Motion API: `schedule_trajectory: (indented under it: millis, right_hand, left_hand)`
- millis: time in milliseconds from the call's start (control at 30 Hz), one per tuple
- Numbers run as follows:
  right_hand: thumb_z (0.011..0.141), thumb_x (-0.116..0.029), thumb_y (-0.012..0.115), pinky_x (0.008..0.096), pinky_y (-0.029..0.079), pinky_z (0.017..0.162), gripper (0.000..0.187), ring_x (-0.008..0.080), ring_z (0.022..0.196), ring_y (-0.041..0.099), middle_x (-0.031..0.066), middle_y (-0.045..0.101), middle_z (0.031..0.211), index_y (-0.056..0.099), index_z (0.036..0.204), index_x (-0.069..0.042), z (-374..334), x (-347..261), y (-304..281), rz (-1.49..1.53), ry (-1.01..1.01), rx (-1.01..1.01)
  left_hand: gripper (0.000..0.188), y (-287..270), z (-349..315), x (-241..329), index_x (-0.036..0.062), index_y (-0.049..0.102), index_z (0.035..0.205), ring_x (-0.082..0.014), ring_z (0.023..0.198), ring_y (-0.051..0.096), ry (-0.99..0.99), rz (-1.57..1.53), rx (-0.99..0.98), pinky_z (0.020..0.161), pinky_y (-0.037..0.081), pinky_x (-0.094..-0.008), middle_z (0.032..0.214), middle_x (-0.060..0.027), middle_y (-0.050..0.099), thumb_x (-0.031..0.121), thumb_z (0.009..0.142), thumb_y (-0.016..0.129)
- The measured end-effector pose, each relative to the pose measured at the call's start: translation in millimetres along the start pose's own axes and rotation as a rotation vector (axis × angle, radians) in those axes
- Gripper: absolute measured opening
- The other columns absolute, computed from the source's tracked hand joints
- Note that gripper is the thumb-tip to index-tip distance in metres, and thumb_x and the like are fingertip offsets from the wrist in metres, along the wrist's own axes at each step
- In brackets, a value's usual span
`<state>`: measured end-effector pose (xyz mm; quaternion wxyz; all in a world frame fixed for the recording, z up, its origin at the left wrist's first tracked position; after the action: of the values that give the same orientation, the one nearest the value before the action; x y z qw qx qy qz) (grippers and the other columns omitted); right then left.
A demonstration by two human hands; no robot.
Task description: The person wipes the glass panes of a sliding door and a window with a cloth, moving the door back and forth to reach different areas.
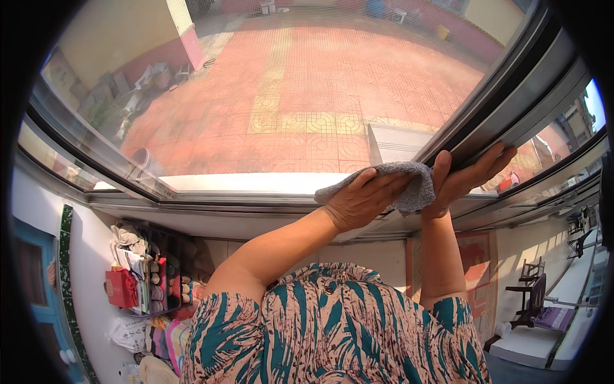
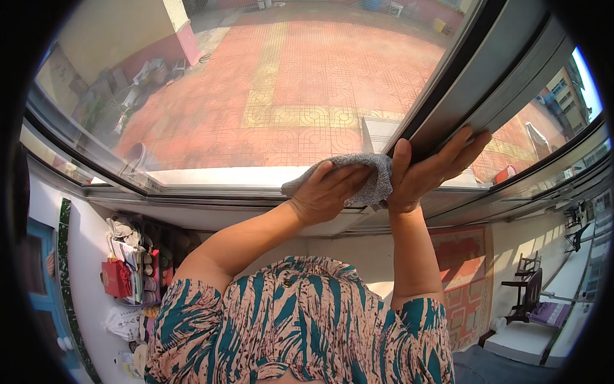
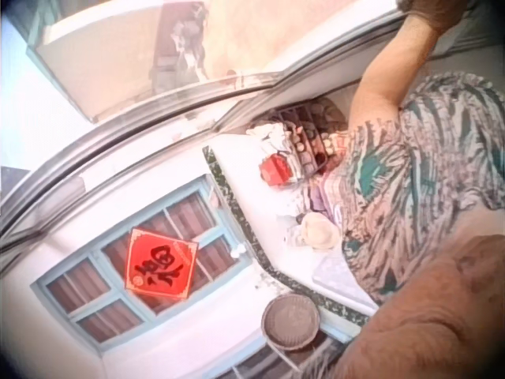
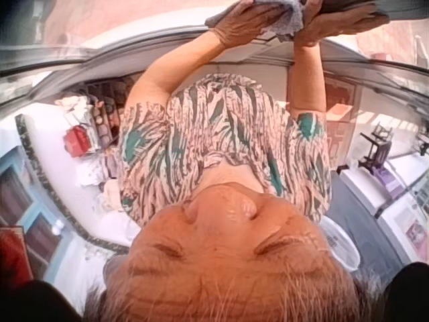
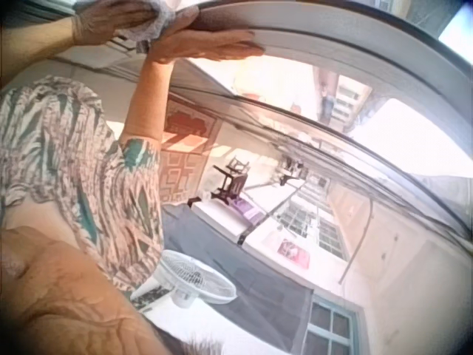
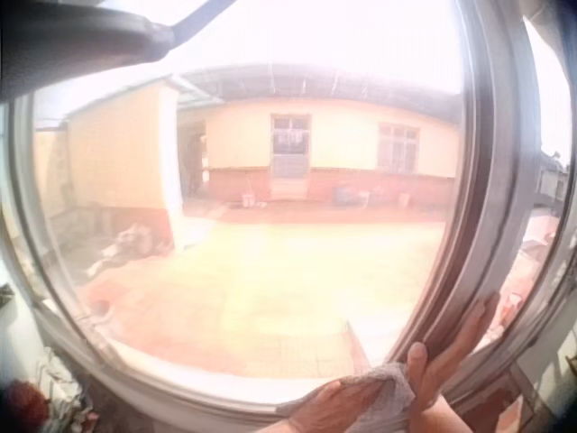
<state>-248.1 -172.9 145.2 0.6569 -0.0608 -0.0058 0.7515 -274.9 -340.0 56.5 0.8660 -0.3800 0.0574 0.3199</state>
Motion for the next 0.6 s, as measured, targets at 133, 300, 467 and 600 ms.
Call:
schedule_trajectory:
  millis: [133,300,467,600]
  right_hand:
    - [0.096,-0.053,0.044,0.0568,0.018,0.112,0.082,0.0454,0.144,0.011,0.0300,0.010,0.154,0.018,0.151,0.002,0,-11,-2,-0.078,0.046,-0.017]
    - [0.099,-0.033,0.043,0.0534,0.016,0.114,0.069,0.0430,0.144,0.008,0.0288,0.006,0.154,0.013,0.151,0.003,9,-15,-5,-0.040,-0.073,-0.065]
    - [0.101,-0.033,0.041,0.0533,0.029,0.108,0.068,0.0447,0.140,0.018,0.0314,0.009,0.151,0.013,0.150,0.004,12,-15,-6,-0.047,-0.112,-0.037]
    - [0.101,-0.037,0.041,0.0521,0.034,0.105,0.070,0.0451,0.137,0.024,0.0319,0.012,0.150,0.013,0.149,0.005,12,-9,-7,-0.067,-0.121,-0.032]
  left_hand:
    - [0.044,15,-22,10,0.0231,0.052,0.135,-0.0066,0.139,0.030,0.018,0.065,-0.029,0.120,0.000,-0.0409,0.147,0.0061,0.041,0.026,0.092,0.047]
    - [0.041,12,-104,-23,0.0268,0.058,0.129,-0.0116,0.133,0.037,-0.125,0.041,-0.084,0.120,0.001,-0.0435,0.136,0.0059,0.051,0.028,0.088,0.053]
    - [0.035,11,-217,-78,0.0100,0.048,0.125,-0.0229,0.105,0.054,-1.025,-0.944,0.105,0.105,0.039,-0.0474,0.116,-0.0053,0.053,0.017,0.092,0.058]
    - [0.037,-10,-264,-122,0.0008,0.048,0.124,-0.0320,0.109,0.050,-1.193,-0.059,0.365,0.097,0.040,-0.0464,0.123,-0.0156,0.050,0.027,0.099,0.043]
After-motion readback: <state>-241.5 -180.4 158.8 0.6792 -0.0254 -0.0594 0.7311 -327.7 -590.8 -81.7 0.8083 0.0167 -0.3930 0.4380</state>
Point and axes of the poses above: each hand's wrist, its own z-axis towards the middle knuckle, its own y-axis out of the palm, x = y × z, the point moved 1 cm from there along z, towards the middle knuckle
